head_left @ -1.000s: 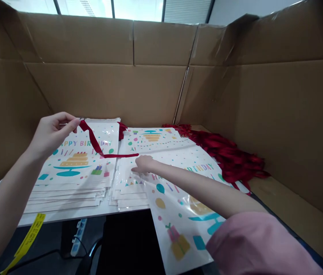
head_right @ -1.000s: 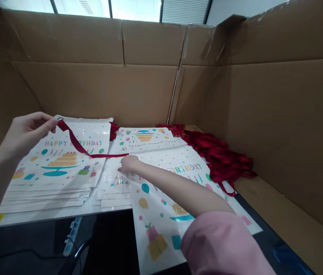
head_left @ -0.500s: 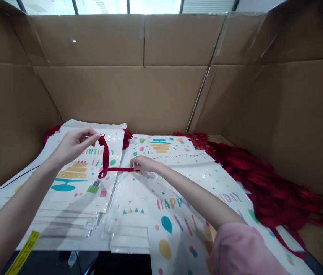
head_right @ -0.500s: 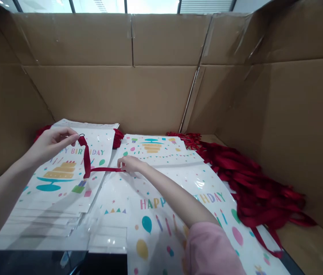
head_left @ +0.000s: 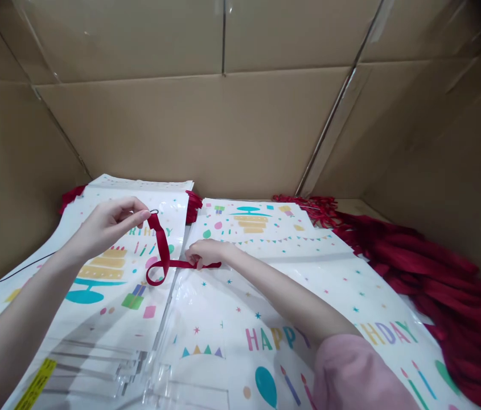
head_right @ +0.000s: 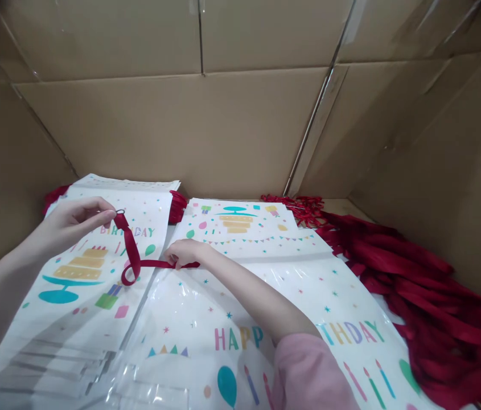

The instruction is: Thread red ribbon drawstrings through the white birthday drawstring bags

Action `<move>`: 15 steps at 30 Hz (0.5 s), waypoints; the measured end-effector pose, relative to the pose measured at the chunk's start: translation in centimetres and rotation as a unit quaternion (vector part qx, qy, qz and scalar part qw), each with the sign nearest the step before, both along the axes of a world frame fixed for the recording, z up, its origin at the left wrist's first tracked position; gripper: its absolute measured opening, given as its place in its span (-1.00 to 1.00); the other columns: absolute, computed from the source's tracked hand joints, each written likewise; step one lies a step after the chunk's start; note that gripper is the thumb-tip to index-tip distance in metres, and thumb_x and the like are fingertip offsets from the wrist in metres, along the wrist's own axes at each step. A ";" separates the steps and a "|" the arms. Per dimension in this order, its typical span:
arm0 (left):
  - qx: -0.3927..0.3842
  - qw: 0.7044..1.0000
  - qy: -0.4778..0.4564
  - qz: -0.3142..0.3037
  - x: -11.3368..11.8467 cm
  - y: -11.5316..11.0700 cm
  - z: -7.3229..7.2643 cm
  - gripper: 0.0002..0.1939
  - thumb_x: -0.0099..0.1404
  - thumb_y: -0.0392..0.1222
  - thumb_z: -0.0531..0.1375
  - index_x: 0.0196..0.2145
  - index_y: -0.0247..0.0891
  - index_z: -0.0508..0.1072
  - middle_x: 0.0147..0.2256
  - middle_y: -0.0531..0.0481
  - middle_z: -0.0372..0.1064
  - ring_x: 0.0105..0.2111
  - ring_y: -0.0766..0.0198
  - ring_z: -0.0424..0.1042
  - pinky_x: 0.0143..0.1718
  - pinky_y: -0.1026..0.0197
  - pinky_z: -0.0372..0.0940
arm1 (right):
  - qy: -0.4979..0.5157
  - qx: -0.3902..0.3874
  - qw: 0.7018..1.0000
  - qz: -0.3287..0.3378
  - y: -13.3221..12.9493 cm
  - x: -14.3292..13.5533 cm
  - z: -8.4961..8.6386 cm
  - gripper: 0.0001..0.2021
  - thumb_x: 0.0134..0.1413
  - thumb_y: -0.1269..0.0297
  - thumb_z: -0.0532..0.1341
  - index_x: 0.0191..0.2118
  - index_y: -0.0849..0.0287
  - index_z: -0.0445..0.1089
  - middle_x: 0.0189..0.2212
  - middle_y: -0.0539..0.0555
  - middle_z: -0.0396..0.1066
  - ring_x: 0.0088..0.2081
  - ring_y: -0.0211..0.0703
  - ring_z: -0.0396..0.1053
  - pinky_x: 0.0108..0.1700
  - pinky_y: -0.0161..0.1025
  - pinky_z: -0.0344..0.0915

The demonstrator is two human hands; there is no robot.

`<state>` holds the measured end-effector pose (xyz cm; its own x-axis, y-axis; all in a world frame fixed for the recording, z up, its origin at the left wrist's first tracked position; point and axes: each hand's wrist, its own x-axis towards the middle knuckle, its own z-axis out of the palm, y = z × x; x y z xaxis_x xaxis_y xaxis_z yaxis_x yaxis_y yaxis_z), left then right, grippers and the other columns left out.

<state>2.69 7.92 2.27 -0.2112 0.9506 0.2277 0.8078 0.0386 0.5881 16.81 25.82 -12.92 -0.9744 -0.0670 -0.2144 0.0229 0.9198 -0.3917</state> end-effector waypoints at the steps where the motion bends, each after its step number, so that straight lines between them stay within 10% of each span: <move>1: 0.000 1.000 0.002 0.001 -0.2 0.1 -0.2 -0.71 0.30 0.03 0.10 -0.35 -0.28 0.37 -0.49 0.06 0.24 -0.52 0.40 0.18 -0.57 0.35 0.03 | 0.001 -0.007 1.000 0.002 0.1 0.0 -0.1 -0.88 -0.10 0.44 0.30 -0.39 0.19 0.35 -0.38 -0.03 0.37 -0.36 -0.27 0.25 -0.47 -0.39 0.01; 15: 0.006 1.000 -0.003 0.004 -0.4 0.1 -0.7 -0.68 0.24 0.10 0.12 -0.39 -0.24 0.38 -0.53 0.06 0.27 -0.62 0.39 0.15 -0.65 0.34 0.03 | 0.042 -0.168 0.982 -0.069 1.6 0.8 0.3 -0.81 -0.05 0.55 0.13 -0.35 0.19 0.44 -0.46 -0.04 0.39 -0.44 -0.33 0.29 -0.43 -0.43 0.11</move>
